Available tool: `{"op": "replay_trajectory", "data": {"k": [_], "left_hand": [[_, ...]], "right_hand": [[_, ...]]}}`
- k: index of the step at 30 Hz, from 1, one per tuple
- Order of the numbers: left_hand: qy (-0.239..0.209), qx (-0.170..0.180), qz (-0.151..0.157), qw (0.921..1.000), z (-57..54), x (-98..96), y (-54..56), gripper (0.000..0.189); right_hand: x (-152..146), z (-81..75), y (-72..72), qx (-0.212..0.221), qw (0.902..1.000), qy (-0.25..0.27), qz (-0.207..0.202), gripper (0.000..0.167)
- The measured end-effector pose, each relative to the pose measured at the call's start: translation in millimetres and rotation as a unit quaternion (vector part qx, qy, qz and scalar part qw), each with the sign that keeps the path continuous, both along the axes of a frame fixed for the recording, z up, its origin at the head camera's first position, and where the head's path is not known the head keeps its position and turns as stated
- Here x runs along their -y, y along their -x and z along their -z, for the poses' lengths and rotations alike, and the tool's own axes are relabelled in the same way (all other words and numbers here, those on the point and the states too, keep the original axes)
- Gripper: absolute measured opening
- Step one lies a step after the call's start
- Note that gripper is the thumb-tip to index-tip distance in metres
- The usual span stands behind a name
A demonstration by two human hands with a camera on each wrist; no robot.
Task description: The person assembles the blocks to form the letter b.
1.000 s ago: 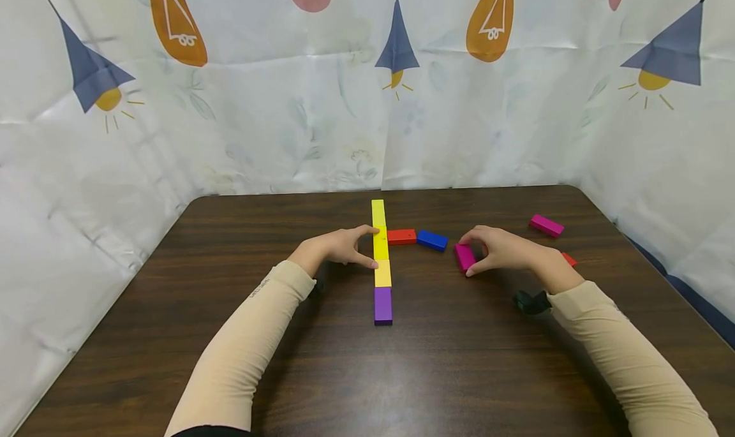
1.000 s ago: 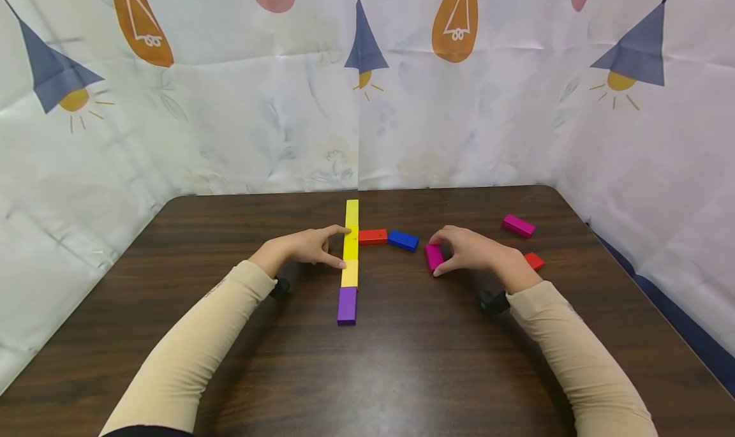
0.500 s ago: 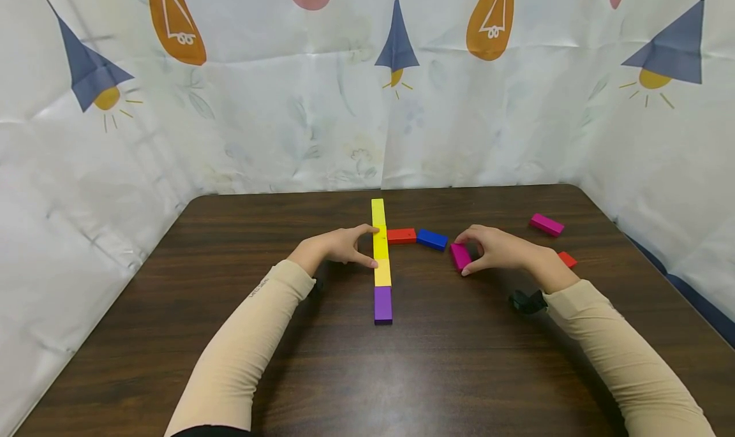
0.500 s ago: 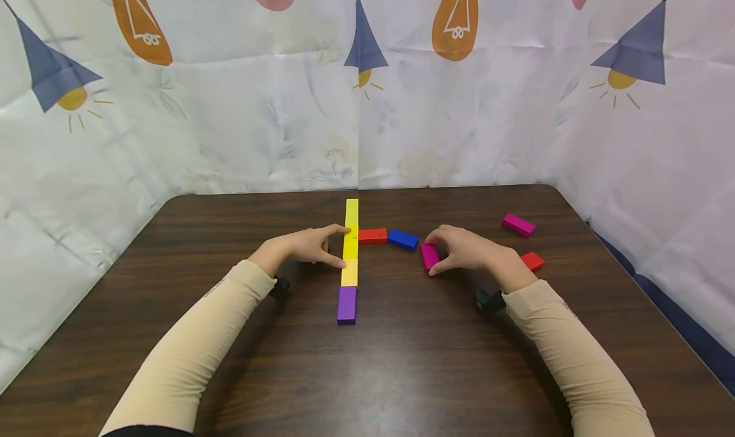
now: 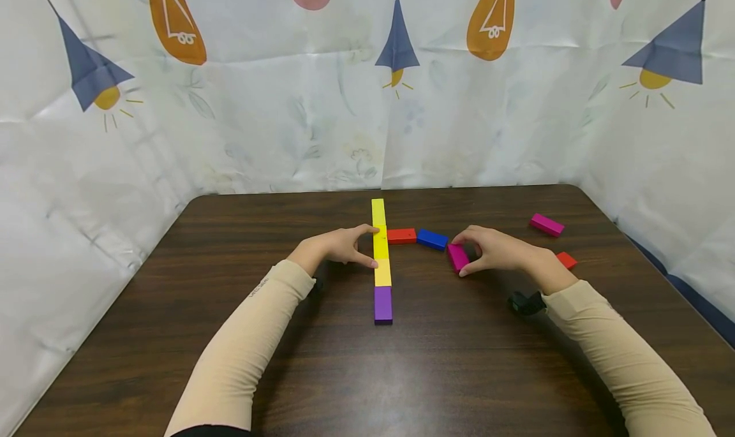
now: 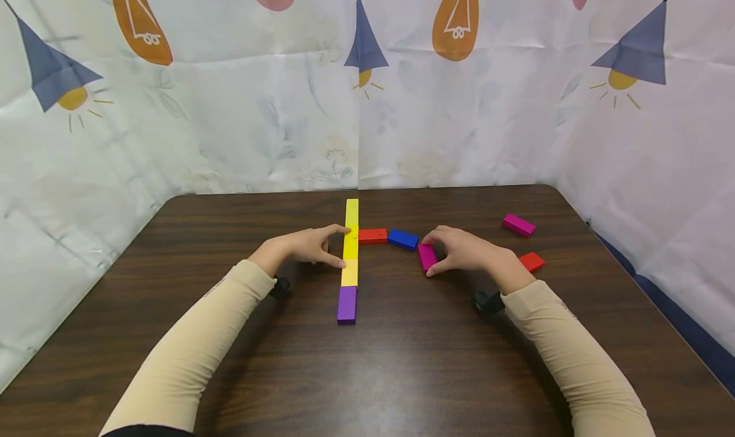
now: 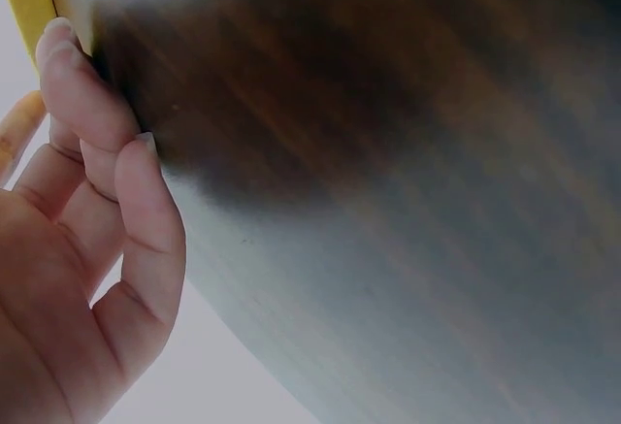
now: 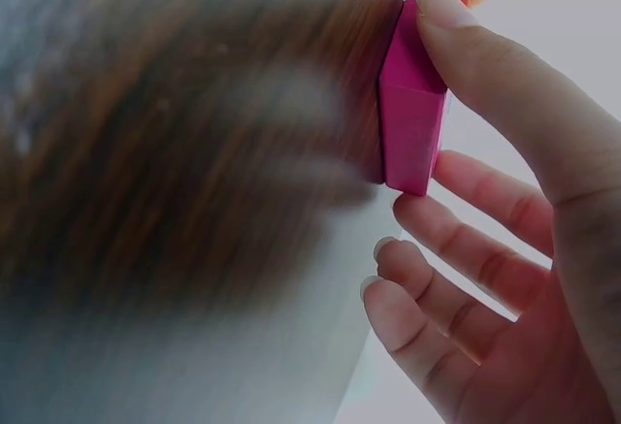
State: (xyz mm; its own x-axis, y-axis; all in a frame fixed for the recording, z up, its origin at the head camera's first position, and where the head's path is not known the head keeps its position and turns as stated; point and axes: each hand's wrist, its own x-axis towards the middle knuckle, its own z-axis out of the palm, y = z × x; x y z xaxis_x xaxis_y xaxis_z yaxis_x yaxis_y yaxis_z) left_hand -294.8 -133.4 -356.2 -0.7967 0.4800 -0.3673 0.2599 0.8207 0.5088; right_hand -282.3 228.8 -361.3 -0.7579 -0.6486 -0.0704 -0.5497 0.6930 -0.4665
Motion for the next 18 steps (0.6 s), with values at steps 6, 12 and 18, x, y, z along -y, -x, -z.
{"op": "replay_trajectory", "data": {"k": [6, 12, 18], "left_hand": [[0.000, 0.001, 0.001, 1.0000, -0.8, -0.1, 0.5, 0.091], [0.000, 0.000, 0.002, 1.0000, -1.6, 0.2, -0.1, 0.090], [-0.004, 0.001, 0.001, 1.0000, -1.4, 0.5, -0.3, 0.091]], "right_hand": [[1.6, -0.2, -0.4, 0.002, 1.0000, -0.005, 0.002, 0.061], [2.3, 0.1, -1.0, 0.001, 1.0000, -0.005, 0.000, 0.061], [3.3, 0.5, -1.7, 0.000, 1.0000, -0.003, -0.003, 0.061]]}}
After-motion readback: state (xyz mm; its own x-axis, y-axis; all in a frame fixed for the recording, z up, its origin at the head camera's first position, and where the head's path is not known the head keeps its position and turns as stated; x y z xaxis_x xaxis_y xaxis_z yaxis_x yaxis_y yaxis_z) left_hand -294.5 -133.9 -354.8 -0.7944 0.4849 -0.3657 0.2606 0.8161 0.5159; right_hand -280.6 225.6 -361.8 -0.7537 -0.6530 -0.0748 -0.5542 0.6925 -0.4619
